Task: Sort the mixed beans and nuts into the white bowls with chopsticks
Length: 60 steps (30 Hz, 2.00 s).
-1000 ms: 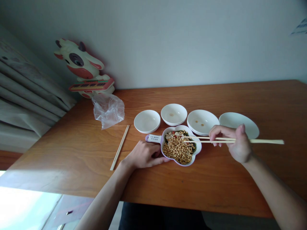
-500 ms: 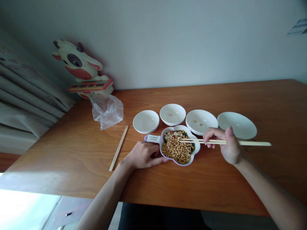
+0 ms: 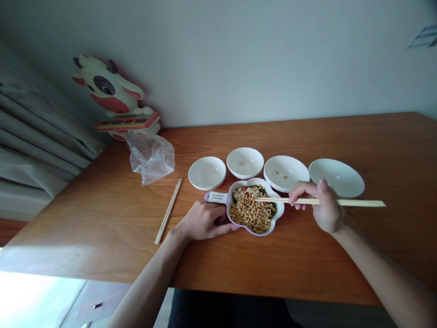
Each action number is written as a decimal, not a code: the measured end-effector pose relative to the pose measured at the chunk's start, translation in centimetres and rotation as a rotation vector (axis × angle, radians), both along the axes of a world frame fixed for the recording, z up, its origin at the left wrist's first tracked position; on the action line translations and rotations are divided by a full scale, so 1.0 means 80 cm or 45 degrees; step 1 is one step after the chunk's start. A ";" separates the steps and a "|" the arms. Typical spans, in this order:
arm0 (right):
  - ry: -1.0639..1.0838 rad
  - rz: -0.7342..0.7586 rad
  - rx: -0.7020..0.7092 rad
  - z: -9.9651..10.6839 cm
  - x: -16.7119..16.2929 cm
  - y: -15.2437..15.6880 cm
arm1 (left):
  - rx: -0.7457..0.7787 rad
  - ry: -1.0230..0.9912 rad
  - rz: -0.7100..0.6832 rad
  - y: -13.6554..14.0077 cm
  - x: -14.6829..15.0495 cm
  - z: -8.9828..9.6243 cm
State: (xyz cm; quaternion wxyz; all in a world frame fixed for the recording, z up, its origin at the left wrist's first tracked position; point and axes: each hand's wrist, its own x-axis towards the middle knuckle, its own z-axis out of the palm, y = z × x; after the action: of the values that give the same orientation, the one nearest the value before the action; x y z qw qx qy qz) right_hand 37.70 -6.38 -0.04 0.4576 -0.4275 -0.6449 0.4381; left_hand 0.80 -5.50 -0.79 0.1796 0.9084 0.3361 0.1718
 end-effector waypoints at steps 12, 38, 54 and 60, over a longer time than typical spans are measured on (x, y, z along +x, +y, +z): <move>0.045 0.033 -0.037 0.002 -0.002 0.001 | 0.018 0.002 0.002 0.000 0.001 0.000; 0.020 0.030 0.147 0.007 -0.006 -0.001 | -0.012 0.020 0.019 -0.001 0.000 -0.001; -0.165 0.061 0.257 0.010 -0.007 -0.003 | -0.008 0.017 0.020 -0.001 0.001 0.002; -0.059 -0.002 0.299 0.006 -0.009 -0.006 | -0.029 0.035 0.018 -0.001 0.001 0.000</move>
State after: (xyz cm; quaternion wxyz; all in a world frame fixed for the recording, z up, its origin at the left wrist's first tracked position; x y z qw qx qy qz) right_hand 36.95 -6.83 0.47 0.4898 -0.3816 -0.7018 0.3492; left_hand 0.84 -5.55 -0.75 0.1843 0.9062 0.3467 0.1568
